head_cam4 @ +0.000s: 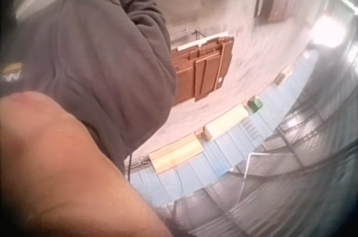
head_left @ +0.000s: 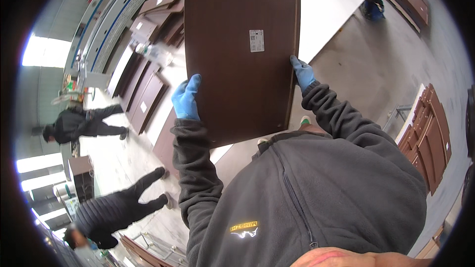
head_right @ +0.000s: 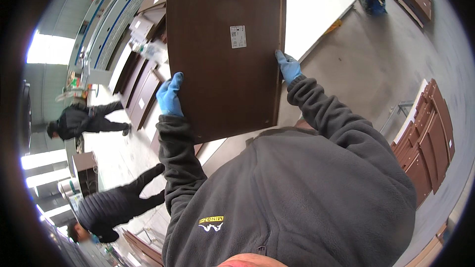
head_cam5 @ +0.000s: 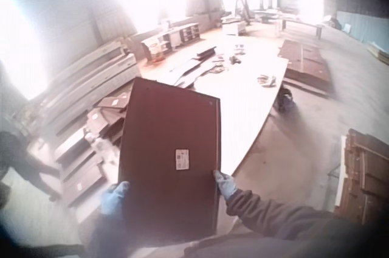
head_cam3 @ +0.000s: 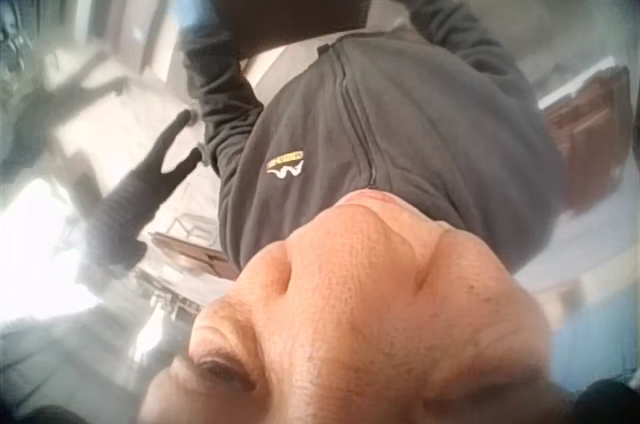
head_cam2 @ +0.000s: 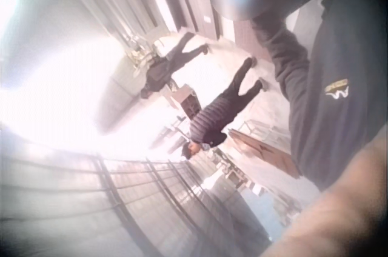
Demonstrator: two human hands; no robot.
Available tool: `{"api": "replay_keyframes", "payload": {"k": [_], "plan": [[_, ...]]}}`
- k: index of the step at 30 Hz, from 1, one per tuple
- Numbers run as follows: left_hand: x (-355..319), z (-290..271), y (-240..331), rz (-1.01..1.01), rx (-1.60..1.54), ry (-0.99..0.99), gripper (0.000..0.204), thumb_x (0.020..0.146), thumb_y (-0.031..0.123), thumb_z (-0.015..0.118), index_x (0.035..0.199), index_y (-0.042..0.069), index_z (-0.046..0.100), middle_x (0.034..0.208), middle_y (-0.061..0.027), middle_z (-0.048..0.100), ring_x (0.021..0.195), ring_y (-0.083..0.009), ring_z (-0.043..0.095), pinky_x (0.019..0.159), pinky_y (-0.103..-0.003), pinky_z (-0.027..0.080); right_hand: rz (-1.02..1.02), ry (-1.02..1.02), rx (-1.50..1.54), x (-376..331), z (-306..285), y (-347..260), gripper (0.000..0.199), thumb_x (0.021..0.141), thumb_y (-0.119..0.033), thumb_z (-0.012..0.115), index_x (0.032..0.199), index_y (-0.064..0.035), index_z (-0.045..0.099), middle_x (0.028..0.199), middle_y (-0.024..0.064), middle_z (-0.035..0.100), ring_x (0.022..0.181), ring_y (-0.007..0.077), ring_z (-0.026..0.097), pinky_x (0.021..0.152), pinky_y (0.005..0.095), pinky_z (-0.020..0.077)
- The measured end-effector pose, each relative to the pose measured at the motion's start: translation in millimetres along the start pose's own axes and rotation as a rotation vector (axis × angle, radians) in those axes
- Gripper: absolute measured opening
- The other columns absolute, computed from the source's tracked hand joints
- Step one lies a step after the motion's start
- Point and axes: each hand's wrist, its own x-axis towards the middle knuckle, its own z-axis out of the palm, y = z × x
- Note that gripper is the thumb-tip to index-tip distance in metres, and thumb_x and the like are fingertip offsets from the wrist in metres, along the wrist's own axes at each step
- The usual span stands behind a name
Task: The person picks up brown wood panels from a stack, wipes each panel with a cloth, and places them on a table. They then pick up a water bottle, pour water onto the cloth, and continue wiping the panels before stacking them back on the floor.
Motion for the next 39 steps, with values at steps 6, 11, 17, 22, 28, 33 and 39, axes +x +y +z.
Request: {"api": "replay_keyframes", "payload": {"k": [6,11,17,22,28,33,39], "plan": [[-1,175,-32,-0.124,-0.311,-0.082,0.036,0.094,0.026,0.075,0.104,-0.009,0.073,0.096,-0.006,0.07,0.086,-0.0142,0.062,0.081,-0.03,0.05,-0.141,0.349,-0.344,27,-132,-121,0.029,0.102,-0.029,0.066,0.107,-0.0022,0.074,0.089,-0.0026,0.068,0.077,0.007,0.056,0.071,0.0251,0.0473],[-3,261,-44,-0.239,-0.317,-0.118,0.033,0.097,0.027,0.07,0.105,-0.005,0.073,0.102,-0.0071,0.071,0.093,-0.0157,0.063,0.087,-0.03,0.05,-0.34,0.442,-0.26,32,-187,-172,0.029,0.1,-0.028,0.069,0.097,0.0008,0.072,0.079,-0.0057,0.059,0.073,0.006,0.047,0.069,0.0256,0.0426],[37,352,-32,-0.242,-0.165,-0.204,0.036,0.096,0.03,0.072,0.101,-0.006,0.072,0.095,-0.0081,0.071,0.084,-0.0158,0.062,0.078,-0.03,0.051,-0.273,0.538,-0.314,51,-247,-221,0.029,0.098,-0.027,0.07,0.098,0.0025,0.073,0.08,-0.0062,0.059,0.074,0.0052,0.048,0.068,0.0238,0.0414],[82,459,-18,-0.174,-0.218,-0.394,0.037,0.096,0.03,0.072,0.104,-0.005,0.072,0.091,-0.0034,0.068,0.08,-0.0103,0.059,0.073,-0.027,0.049,-0.341,0.737,-0.263,95,-301,-259,0.033,0.098,-0.031,0.071,0.095,0.001,0.073,0.081,-0.0055,0.06,0.075,0.0061,0.051,0.068,0.0254,0.0438],[140,608,21,-0.216,-0.099,-0.658,0.046,0.092,0.035,0.077,0.109,-0.007,0.071,0.092,-0.0061,0.071,0.081,-0.0127,0.063,0.073,-0.029,0.052,-0.192,0.719,0.123,117,-383,-313,0.042,0.098,-0.044,0.071,0.105,-0.0028,0.071,0.083,-0.0003,0.066,0.072,0.0107,0.061,0.065,0.0288,0.0519],[178,762,34,-0.19,0.075,-0.861,0.052,0.091,0.039,0.078,0.112,-0.008,0.072,0.094,-0.0074,0.073,0.083,-0.0143,0.065,0.075,-0.031,0.053,-0.154,1.07,-0.025,152,-481,-343,0.046,0.097,-0.049,0.069,0.097,-0.0037,0.071,0.084,0.0009,0.067,0.069,0.012,0.062,0.061,0.0284,0.0509],[213,943,23,-0.164,0.156,-0.958,0.055,0.089,0.043,0.078,0.112,-0.007,0.072,0.093,-0.0096,0.075,0.085,-0.0168,0.068,0.078,-0.034,0.054,-0.192,1.272,-0.1,226,-618,-370,0.053,0.097,-0.046,0.071,0.109,0.0049,0.073,0.095,0.0059,0.074,0.076,0.0155,0.067,0.073,0.0283,0.0533]]}}
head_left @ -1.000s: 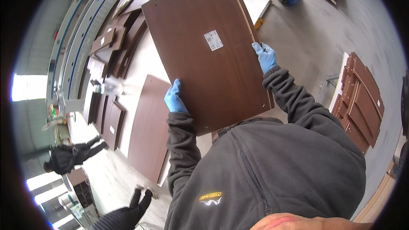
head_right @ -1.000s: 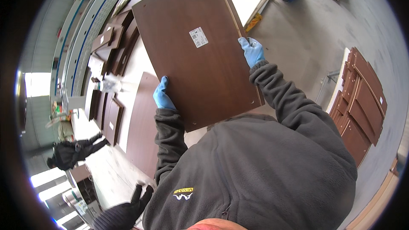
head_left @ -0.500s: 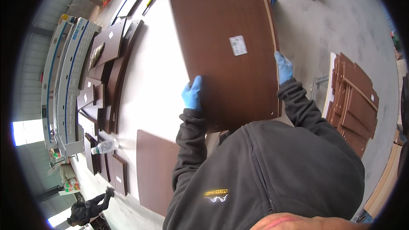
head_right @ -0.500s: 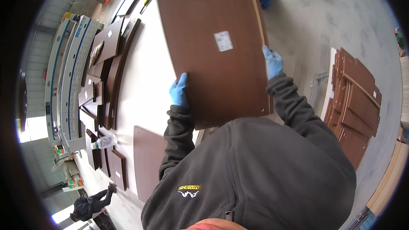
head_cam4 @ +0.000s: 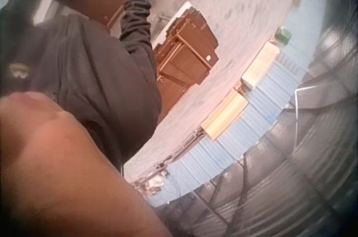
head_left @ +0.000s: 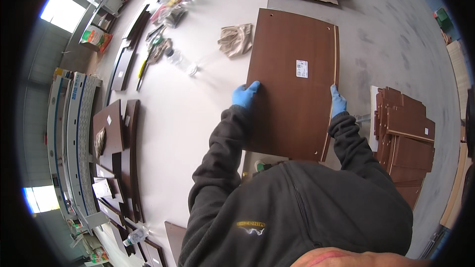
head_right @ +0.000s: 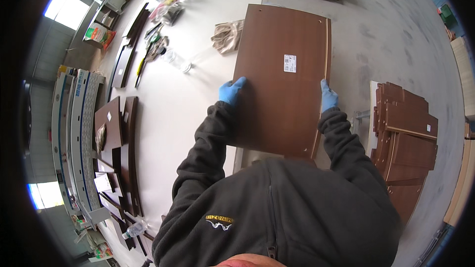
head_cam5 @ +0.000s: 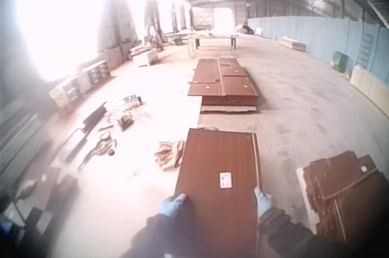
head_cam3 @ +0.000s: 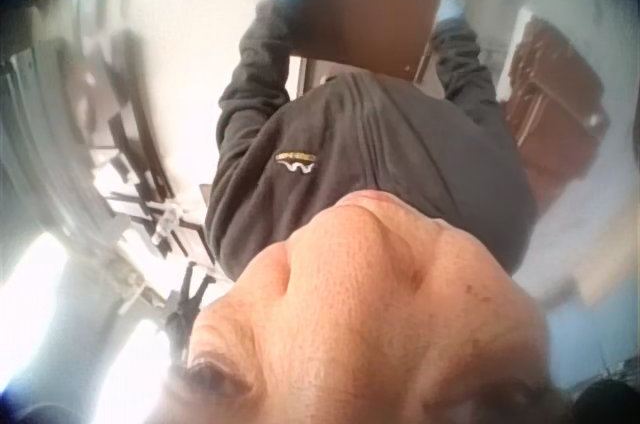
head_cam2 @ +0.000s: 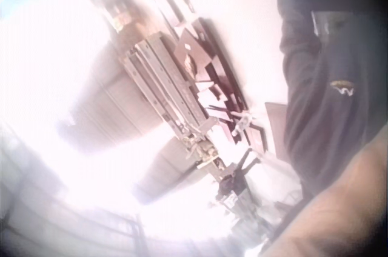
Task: The person picks up brown wood panels from a stack, wipes each panel with a cloth, and places them on a table. They then pick up a water bottle, pour water onto the cloth, and continue wiping the panels before stacking them back on the floor.
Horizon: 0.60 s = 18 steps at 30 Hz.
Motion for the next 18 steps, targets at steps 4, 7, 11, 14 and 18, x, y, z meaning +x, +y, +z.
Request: {"api": "replay_keyframes", "payload": {"k": [4,7,11,14,18], "plan": [[109,37,28,0.03,0.175,0.045,0.053,0.088,0.045,0.079,0.102,-0.006,0.073,0.084,-0.004,0.071,0.072,-0.0141,0.063,0.066,-0.03,0.052,-0.02,-0.025,-0.028,110,41,-10,0.053,0.097,-0.045,0.07,0.106,0.0072,0.075,0.092,0.0084,0.076,0.083,0.0158,0.069,0.077,0.0295,0.0536],[170,47,47,0.024,0.35,0.073,0.063,0.087,0.052,0.076,0.109,-0.007,0.073,0.092,-0.016,0.076,0.084,-0.0249,0.07,0.08,-0.038,0.055,-0.073,-0.125,-0.179,171,66,-18,0.053,0.097,-0.044,0.07,0.107,0.007,0.074,0.098,0.0102,0.076,0.09,0.0178,0.07,0.082,0.0299,0.0531],[252,41,76,0.082,0.478,0.108,0.065,0.087,0.057,0.074,0.099,-0.007,0.072,0.087,-0.0187,0.074,0.084,-0.0271,0.071,0.078,-0.04,0.054,-0.007,-0.1,-0.094,254,136,-34,0.055,0.097,-0.049,0.068,0.099,0.0056,0.074,0.09,0.01,0.075,0.083,0.0211,0.07,0.077,0.0332,0.0522],[312,29,93,0.157,0.388,0.147,0.063,0.087,0.057,0.073,0.093,-0.006,0.071,0.082,-0.0185,0.073,0.078,-0.0267,0.068,0.074,-0.041,0.053,0.0,-0.086,-0.096,301,204,-46,0.058,0.096,-0.053,0.068,0.091,0.0047,0.074,0.081,0.0097,0.074,0.074,0.0231,0.069,0.071,0.0361,0.0517],[415,6,126,0.115,0.522,0.154,0.057,0.087,0.053,0.072,0.087,-0.004,0.067,0.078,-0.0177,0.071,0.075,-0.0273,0.067,0.072,-0.041,0.052,0.042,-0.043,-0.312,347,290,-72,0.064,0.094,-0.058,0.068,0.085,0.0054,0.073,0.074,0.0115,0.071,0.069,0.0239,0.067,0.068,0.0381,0.0516]]}}
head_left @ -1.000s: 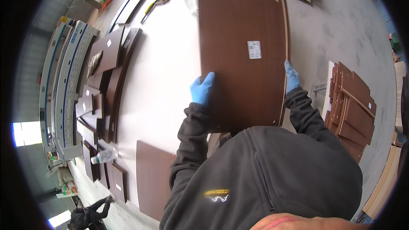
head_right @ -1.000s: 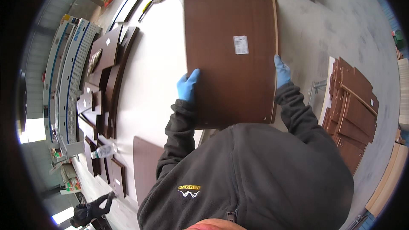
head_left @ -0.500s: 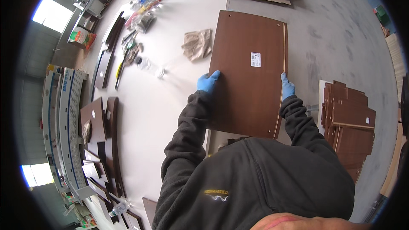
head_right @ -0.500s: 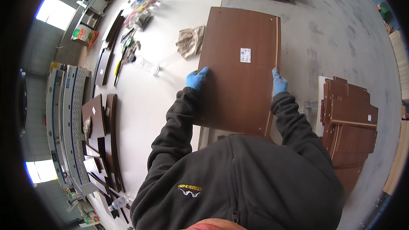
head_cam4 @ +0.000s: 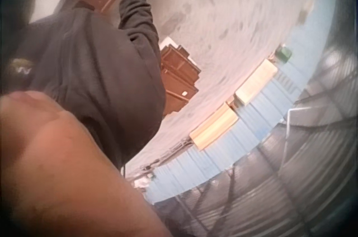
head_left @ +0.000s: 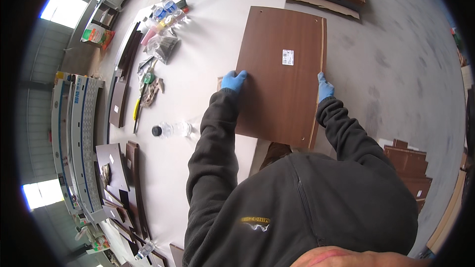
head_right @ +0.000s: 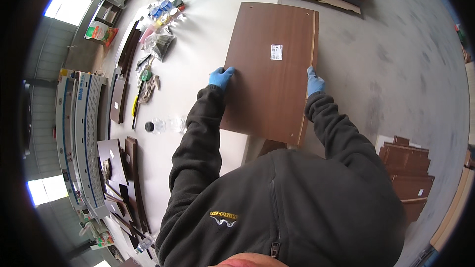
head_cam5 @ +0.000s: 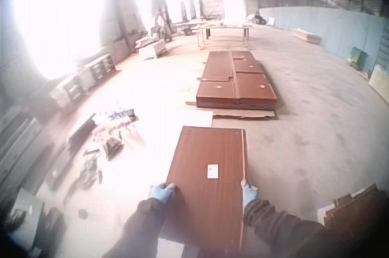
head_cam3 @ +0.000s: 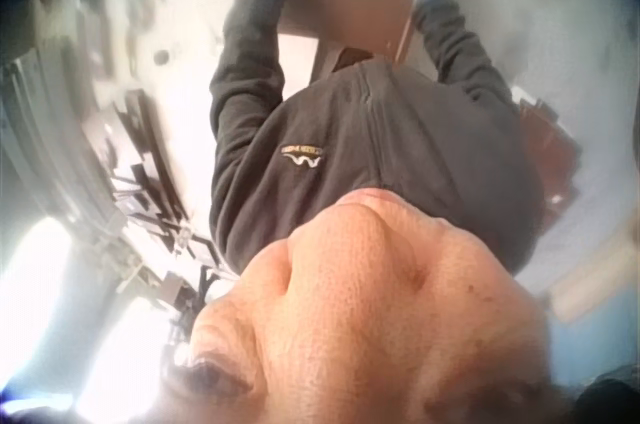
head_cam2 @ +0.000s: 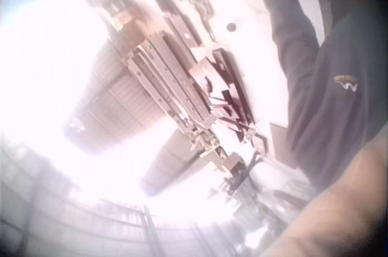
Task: The person picks up brown wood panels from a stack, wipes each panel with a cloth, and places them on a table. They then pick up a water bottle, pour water onto the cloth, and continue wiping the panels before stacking them back on the floor.
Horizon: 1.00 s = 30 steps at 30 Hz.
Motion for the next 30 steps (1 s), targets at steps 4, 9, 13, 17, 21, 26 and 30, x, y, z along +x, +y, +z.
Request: {"api": "replay_keyframes", "payload": {"k": [4,9,13,17,21,26,30], "plan": [[94,-14,14,-0.08,0.03,0.035,0.055,0.086,0.052,0.07,0.092,-0.002,0.067,0.086,-0.0197,0.071,0.083,-0.0333,0.068,0.078,-0.044,0.053,-0.035,0.033,0.012,52,76,-58,0.068,0.093,-0.061,0.066,0.083,0.0061,0.073,0.07,0.0127,0.07,0.068,0.0257,0.067,0.066,0.039,0.0515],[196,-23,19,-0.061,-0.021,0.099,0.052,0.086,0.05,0.069,0.096,-0.001,0.067,0.091,-0.0211,0.071,0.087,-0.0344,0.068,0.083,-0.045,0.053,0.059,0.092,-0.105,95,154,-107,0.067,0.094,-0.061,0.066,0.093,0.0062,0.074,0.079,0.016,0.073,0.073,0.029,0.069,0.069,0.041,0.0522],[258,-29,12,-0.056,-0.141,0.236,0.058,0.089,0.054,0.067,0.117,0.003,0.071,0.111,-0.0192,0.074,0.106,-0.0329,0.069,0.095,-0.041,0.052,0.146,0.032,-0.047,116,198,-141,0.065,0.095,-0.059,0.066,0.103,0.0057,0.074,0.086,0.0153,0.074,0.078,0.0274,0.069,0.073,0.0401,0.0525],[255,-39,2,-0.095,-0.379,0.381,0.055,0.096,0.048,0.065,0.132,0.007,0.068,0.127,-0.0159,0.071,0.12,-0.0282,0.066,0.104,-0.037,0.049,0.111,-0.026,-0.047,130,229,-149,0.063,0.097,-0.056,0.065,0.111,0.005,0.073,0.096,0.0113,0.074,0.083,0.0218,0.064,0.08,0.0361,0.0513],[176,-66,-9,0.231,-0.874,0.779,0.052,0.106,0.028,0.051,0.146,-0.004,0.052,0.146,-0.0169,0.058,0.133,-0.0266,0.056,0.11,-0.037,0.043,0.069,-0.212,0.236,143,241,-125,0.066,0.099,-0.057,0.061,0.12,0.0053,0.068,0.112,0.0109,0.072,0.094,0.0202,0.061,0.087,0.0357,0.0501],[30,-68,-21,-0.308,-0.095,1.161,0.057,0.099,0.02,0.067,0.144,-0.008,0.048,0.145,-0.0232,0.054,0.136,-0.0309,0.05,0.115,-0.039,0.039,0.147,-0.307,-0.103,169,236,-112,0.073,0.1,-0.06,0.055,0.126,0.0072,0.064,0.117,0.0171,0.071,0.102,0.028,0.066,0.092,0.0378,0.0518],[-55,26,-13,-0.949,0.414,0.604,0.107,0.071,0.063,0.079,0.152,0.003,0.043,0.155,-0.0279,0.042,0.145,-0.0467,0.035,0.118,-0.057,0.029,0.318,-0.566,-0.147,179,223,-133,0.066,0.1,-0.06,0.056,0.127,-0.0001,0.061,0.122,0.0137,0.069,0.106,0.0287,0.069,0.086,0.0425,0.0595]]}}
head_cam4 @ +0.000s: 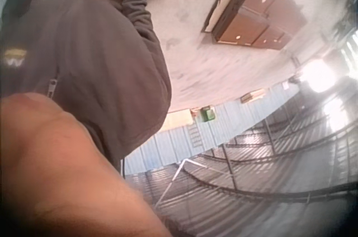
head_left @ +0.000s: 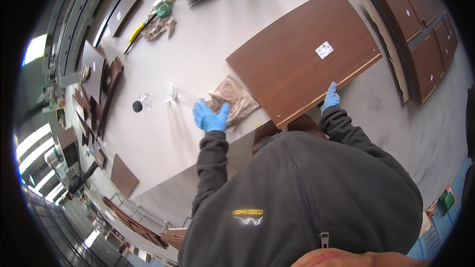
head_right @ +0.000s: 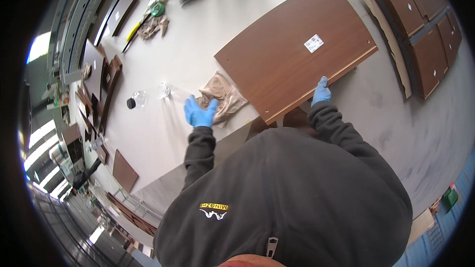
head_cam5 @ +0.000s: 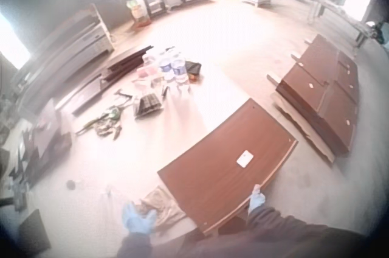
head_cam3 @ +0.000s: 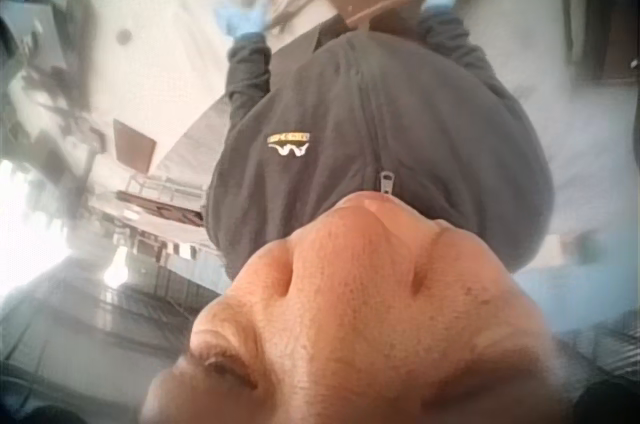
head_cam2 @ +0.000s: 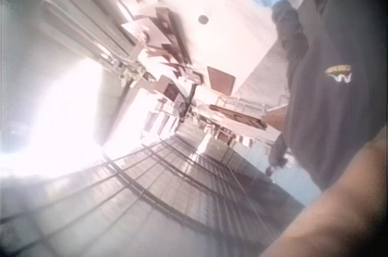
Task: The person picks up brown wood panels from a stack, wipes each panel with a cloth, and places them on a table. They then pick up a water bottle, pour water onto the cloth, and continue wiping the panels before stacking them back on the floor.
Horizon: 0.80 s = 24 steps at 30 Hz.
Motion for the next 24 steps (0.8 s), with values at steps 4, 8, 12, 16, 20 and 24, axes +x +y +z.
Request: {"api": "replay_keyframes", "payload": {"k": [4,8,12,16,20,24], "plan": [[-38,32,-6,-0.119,-0.128,0.099,0.108,0.067,0.054,0.086,0.153,0.008,0.041,0.151,-0.0254,0.048,0.14,-0.0404,0.045,0.115,-0.05,0.037,0.065,-0.155,-0.108,-25,-10,-28,0.058,0.102,-0.052,0.056,0.13,-0.001,0.056,0.114,0.0128,0.069,0.104,0.0306,0.069,0.079,0.0511,0.0619],[-28,22,-12,-0.308,-0.265,-0.084,0.084,0.071,0.037,0.088,0.14,0.004,0.055,0.133,-0.0233,0.063,0.123,-0.0371,0.061,0.105,-0.043,0.047,-0.131,-0.268,-0.866,-68,-12,-74,0.05,0.101,-0.052,0.055,0.113,-0.004,0.065,0.097,0.0144,0.073,0.087,0.0294,0.073,0.076,0.0477,0.0591],[-33,22,-32,-0.335,-0.637,0.047,0.067,0.079,0.03,0.084,0.13,-0.005,0.06,0.128,-0.0274,0.065,0.119,-0.0342,0.065,0.101,-0.04,0.051,-0.685,-0.392,-1.779,-136,-3,-121,0.046,0.097,-0.046,0.058,0.092,-0.0012,0.069,0.085,0.0197,0.071,0.087,0.0348,0.071,0.075,0.0429,0.0548],[-60,33,-47,-0.28,-0.781,0.263,0.071,0.085,0.031,0.079,0.134,-0.014,0.054,0.13,-0.0302,0.062,0.118,-0.038,0.064,0.101,-0.042,0.051,-1.199,-0.933,-1.478,-211,43,-87,0.033,0.095,-0.034,0.062,0.101,-0.0018,0.065,0.092,0.0202,0.07,0.086,0.0391,0.068,0.077,0.0494,0.0524],[-102,26,-55,-0.309,-0.531,0.235,0.08,0.08,0.041,0.081,0.136,-0.01,0.055,0.14,-0.0313,0.054,0.13,-0.0425,0.054,0.109,-0.047,0.044,-1.805,-0.999,-1.366,-233,125,6,0.03,0.088,-0.022,0.067,0.116,-0.0102,0.066,0.115,0.0098,0.07,0.106,0.0279,0.067,0.087,0.0434,0.0503],[-130,38,-50,-0.068,-0.126,0.215,0.091,0.076,0.053,0.08,0.141,-0.004,0.053,0.152,-0.0287,0.043,0.144,-0.0446,0.036,0.118,-0.053,0.03,-1.703,-0.64,-2.006,-219,180,49,0.024,0.091,-0.026,0.063,0.11,-0.0145,0.072,0.119,0.0032,0.071,0.111,0.0202,0.066,0.088,0.0399,0.0459]]}}
